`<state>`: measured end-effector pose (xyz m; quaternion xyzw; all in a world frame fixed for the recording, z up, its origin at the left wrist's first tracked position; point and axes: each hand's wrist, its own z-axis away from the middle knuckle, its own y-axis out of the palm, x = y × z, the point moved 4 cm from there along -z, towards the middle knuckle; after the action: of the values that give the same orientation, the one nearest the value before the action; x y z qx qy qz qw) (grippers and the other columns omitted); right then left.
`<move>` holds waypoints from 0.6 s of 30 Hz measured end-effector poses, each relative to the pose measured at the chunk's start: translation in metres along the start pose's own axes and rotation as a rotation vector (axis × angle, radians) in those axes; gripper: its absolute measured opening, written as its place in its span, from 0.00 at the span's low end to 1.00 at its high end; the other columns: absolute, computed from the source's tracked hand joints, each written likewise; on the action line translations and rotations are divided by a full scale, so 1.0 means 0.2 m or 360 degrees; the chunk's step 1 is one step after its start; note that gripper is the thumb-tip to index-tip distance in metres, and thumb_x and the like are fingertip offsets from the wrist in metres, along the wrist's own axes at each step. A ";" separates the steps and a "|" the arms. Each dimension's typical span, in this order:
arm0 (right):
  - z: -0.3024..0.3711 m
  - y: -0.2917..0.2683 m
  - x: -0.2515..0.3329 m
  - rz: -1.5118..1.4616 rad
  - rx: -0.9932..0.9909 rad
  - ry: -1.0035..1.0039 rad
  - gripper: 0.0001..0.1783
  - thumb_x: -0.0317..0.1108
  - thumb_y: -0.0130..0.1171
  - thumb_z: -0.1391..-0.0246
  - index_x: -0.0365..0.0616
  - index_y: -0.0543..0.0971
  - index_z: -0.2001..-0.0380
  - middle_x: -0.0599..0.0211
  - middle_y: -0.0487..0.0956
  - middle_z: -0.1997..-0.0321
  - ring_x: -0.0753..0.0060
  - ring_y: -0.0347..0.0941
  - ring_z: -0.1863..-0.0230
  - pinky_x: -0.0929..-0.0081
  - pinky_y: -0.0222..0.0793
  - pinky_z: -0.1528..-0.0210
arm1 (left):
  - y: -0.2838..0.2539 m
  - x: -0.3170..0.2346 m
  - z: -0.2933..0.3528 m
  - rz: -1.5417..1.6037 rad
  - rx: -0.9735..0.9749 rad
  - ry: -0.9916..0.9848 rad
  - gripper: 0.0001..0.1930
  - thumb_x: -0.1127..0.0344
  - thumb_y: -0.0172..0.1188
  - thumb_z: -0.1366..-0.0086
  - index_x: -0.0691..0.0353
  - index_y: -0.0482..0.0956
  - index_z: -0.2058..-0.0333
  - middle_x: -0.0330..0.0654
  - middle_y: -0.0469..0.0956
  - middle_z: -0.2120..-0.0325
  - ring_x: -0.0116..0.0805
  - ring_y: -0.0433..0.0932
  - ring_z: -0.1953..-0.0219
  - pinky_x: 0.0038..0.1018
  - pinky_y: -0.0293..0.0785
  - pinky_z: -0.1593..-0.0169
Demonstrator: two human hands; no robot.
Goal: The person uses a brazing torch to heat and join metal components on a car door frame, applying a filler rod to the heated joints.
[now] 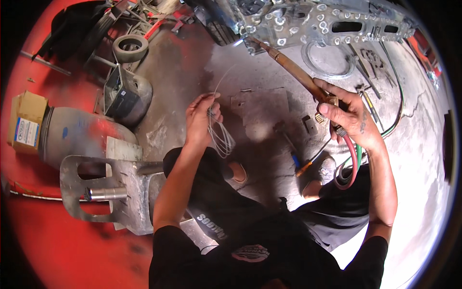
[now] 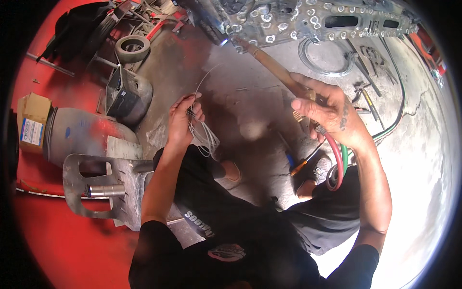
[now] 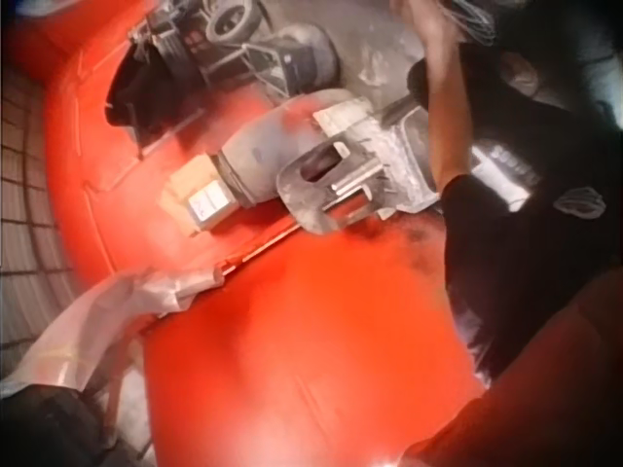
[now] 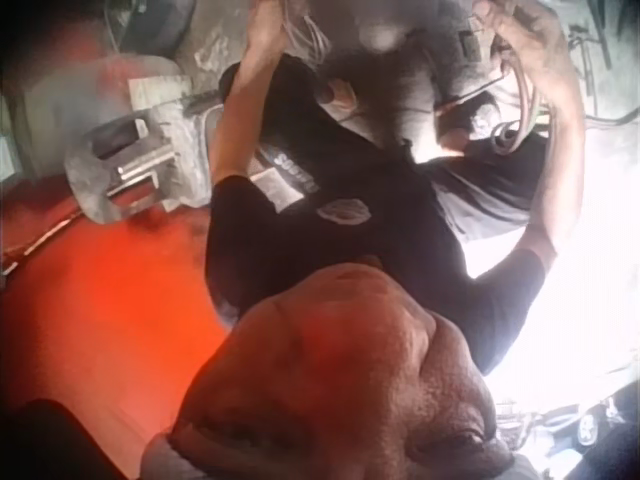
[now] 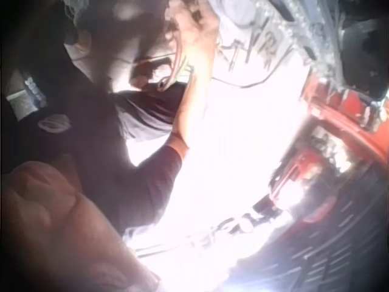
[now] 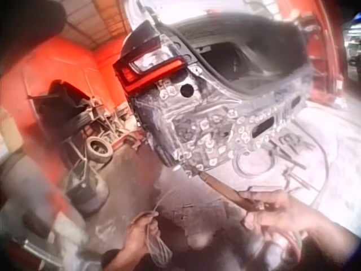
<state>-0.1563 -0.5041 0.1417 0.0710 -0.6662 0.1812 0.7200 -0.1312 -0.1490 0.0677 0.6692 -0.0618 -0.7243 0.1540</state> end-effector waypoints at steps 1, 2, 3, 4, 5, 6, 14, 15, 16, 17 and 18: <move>-0.01 0.00 -0.01 -0.0054 0.0012 0.0003 0.39 0.45 0.68 0.42 0.41 0.67 0.32 0.69 0.77 0.74 0.81 0.72 0.83 0.82 0.66 0.83 | 0.00 0.00 -0.02 0.0000 0.0003 -0.0001 0.09 0.65 0.59 0.31 0.64 0.79 0.57 0.35 0.69 0.80 0.26 0.68 0.78 0.27 0.68 0.71; -0.01 0.01 -0.04 -0.0053 0.0009 0.0004 0.39 0.45 0.68 0.42 0.41 0.67 0.32 0.69 0.77 0.74 0.81 0.72 0.83 0.82 0.66 0.83 | 0.00 -0.01 -0.03 -0.0135 0.0036 0.0084 0.08 0.67 0.59 0.32 0.64 0.81 0.58 0.35 0.70 0.80 0.25 0.68 0.78 0.25 0.68 0.71; -0.01 0.01 -0.08 -0.0035 -0.0049 0.0009 0.38 0.45 0.67 0.42 0.42 0.68 0.33 0.69 0.78 0.74 0.81 0.72 0.83 0.82 0.66 0.83 | 0.01 -0.02 -0.05 -0.0268 0.0068 0.0168 0.08 0.69 0.59 0.32 0.64 0.82 0.58 0.35 0.72 0.79 0.24 0.69 0.78 0.22 0.67 0.72; 0.00 0.01 -0.12 -0.0020 -0.0101 0.0017 0.37 0.45 0.67 0.42 0.42 0.69 0.33 0.69 0.78 0.74 0.81 0.72 0.83 0.82 0.66 0.82 | 0.00 -0.02 -0.06 -0.0269 0.0062 0.0164 0.08 0.69 0.59 0.32 0.64 0.82 0.58 0.35 0.72 0.79 0.24 0.69 0.78 0.22 0.67 0.72; 0.00 0.01 -0.13 -0.0021 -0.0095 0.0022 0.37 0.45 0.67 0.42 0.42 0.69 0.33 0.69 0.78 0.74 0.81 0.72 0.83 0.82 0.66 0.82 | 0.01 -0.03 -0.07 -0.0594 0.0071 0.0343 0.07 0.70 0.59 0.33 0.66 0.83 0.60 0.35 0.74 0.78 0.24 0.70 0.77 0.24 0.68 0.71; -0.01 0.00 -0.14 0.0017 -0.0113 0.0042 0.36 0.45 0.67 0.42 0.43 0.69 0.33 0.69 0.78 0.73 0.81 0.72 0.84 0.82 0.66 0.82 | 0.02 -0.04 -0.08 -0.0917 0.0080 0.0522 0.07 0.72 0.60 0.33 0.67 0.84 0.61 0.35 0.76 0.77 0.24 0.71 0.76 0.25 0.69 0.71; -0.02 -0.08 -0.03 -0.0014 -0.0160 0.0008 0.37 0.21 0.68 0.51 0.42 0.71 0.35 0.69 0.79 0.69 0.83 0.72 0.80 0.83 0.68 0.82 | 0.16 -0.15 -0.20 -0.1882 0.0146 0.1158 0.07 0.73 0.62 0.37 0.66 0.84 0.61 0.49 0.81 0.70 0.47 0.80 0.67 0.36 0.74 0.60; -0.04 -0.10 -0.01 0.0031 -0.0166 0.0019 0.38 0.20 0.68 0.52 0.42 0.71 0.35 0.68 0.79 0.69 0.83 0.72 0.80 0.83 0.68 0.82 | 0.16 -0.16 -0.24 -0.1975 0.0192 0.1189 0.08 0.72 0.63 0.37 0.65 0.84 0.60 0.51 0.81 0.67 0.49 0.80 0.63 0.37 0.74 0.57; -0.05 -0.11 0.02 0.0037 -0.0141 0.0059 0.38 0.20 0.68 0.52 0.42 0.71 0.35 0.67 0.80 0.69 0.82 0.72 0.80 0.84 0.68 0.82 | 0.15 -0.17 -0.27 -0.1960 0.0187 0.1186 0.08 0.72 0.63 0.37 0.65 0.84 0.60 0.51 0.81 0.67 0.49 0.80 0.63 0.37 0.74 0.57; -0.07 -0.13 0.04 0.0043 -0.0115 0.0098 0.39 0.20 0.68 0.53 0.42 0.71 0.35 0.66 0.80 0.69 0.82 0.72 0.80 0.84 0.68 0.82 | 0.15 -0.18 -0.30 -0.2023 0.0206 0.1230 0.07 0.72 0.63 0.37 0.65 0.84 0.60 0.51 0.81 0.67 0.50 0.80 0.62 0.37 0.75 0.57; -0.08 -0.13 0.05 -0.0008 -0.0127 0.0115 0.39 0.20 0.68 0.53 0.41 0.71 0.35 0.65 0.80 0.70 0.81 0.72 0.82 0.83 0.68 0.83 | 0.15 -0.19 -0.33 -0.2086 0.0223 0.1272 0.07 0.72 0.63 0.37 0.65 0.84 0.61 0.50 0.81 0.66 0.51 0.80 0.62 0.37 0.75 0.56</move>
<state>-0.1323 -0.5211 0.1531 0.0373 -0.6462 0.1551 0.7463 -0.0600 -0.1582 0.1062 0.7882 0.3618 -0.3651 -0.3386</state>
